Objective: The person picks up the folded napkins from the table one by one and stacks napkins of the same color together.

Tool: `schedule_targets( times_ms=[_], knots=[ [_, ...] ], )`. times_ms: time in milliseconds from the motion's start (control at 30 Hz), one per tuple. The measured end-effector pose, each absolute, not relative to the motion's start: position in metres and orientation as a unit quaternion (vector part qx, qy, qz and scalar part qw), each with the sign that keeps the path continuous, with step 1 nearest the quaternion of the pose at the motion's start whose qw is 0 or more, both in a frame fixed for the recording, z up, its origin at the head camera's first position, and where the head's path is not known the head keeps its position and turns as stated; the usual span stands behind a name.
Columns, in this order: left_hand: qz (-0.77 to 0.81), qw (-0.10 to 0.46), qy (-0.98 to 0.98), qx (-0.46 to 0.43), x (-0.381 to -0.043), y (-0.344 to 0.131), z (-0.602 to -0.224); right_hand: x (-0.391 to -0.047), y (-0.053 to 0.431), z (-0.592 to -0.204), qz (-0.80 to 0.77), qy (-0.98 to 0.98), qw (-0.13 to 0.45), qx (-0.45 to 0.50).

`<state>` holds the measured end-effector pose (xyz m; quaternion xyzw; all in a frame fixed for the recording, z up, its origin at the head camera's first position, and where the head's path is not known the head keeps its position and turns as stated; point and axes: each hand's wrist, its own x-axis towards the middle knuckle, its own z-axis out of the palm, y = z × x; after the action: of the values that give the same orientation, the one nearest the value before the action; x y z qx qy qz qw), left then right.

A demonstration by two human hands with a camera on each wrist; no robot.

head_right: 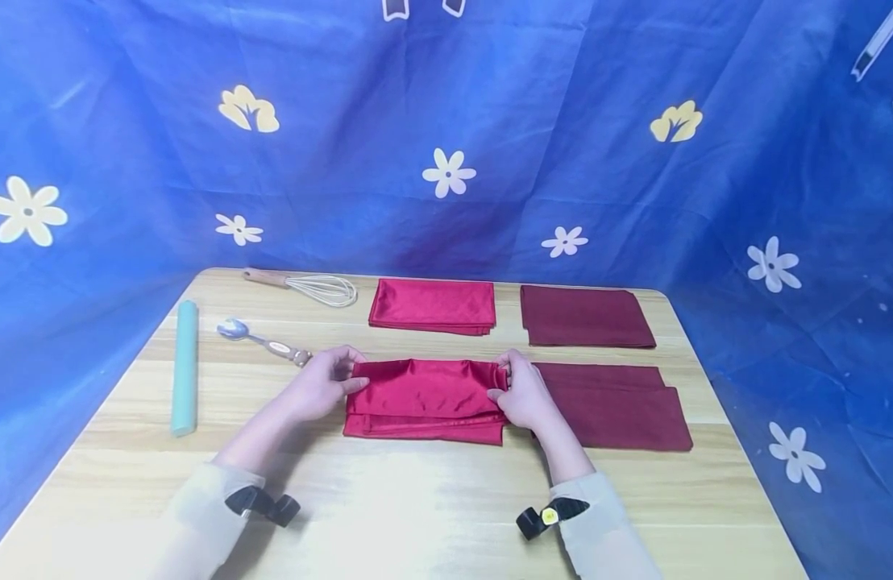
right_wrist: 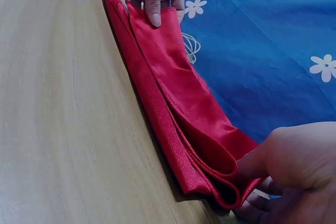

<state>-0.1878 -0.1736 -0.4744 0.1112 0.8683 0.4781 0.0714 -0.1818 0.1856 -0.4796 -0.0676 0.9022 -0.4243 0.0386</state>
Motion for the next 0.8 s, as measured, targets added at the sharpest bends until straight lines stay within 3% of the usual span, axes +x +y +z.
schedule_targets(
  times_ms=[300,800],
  knots=[
    [0.485,0.103,0.863,0.095,-0.184,-0.174,-0.476,-0.180,0.189,-0.478,-0.475,0.877,0.044,-0.053],
    [0.478,0.086,0.865,0.128,-0.182,-0.175,-0.476,-0.179,0.196,-0.480,-0.530,0.845,0.047,-0.057]
  ],
)
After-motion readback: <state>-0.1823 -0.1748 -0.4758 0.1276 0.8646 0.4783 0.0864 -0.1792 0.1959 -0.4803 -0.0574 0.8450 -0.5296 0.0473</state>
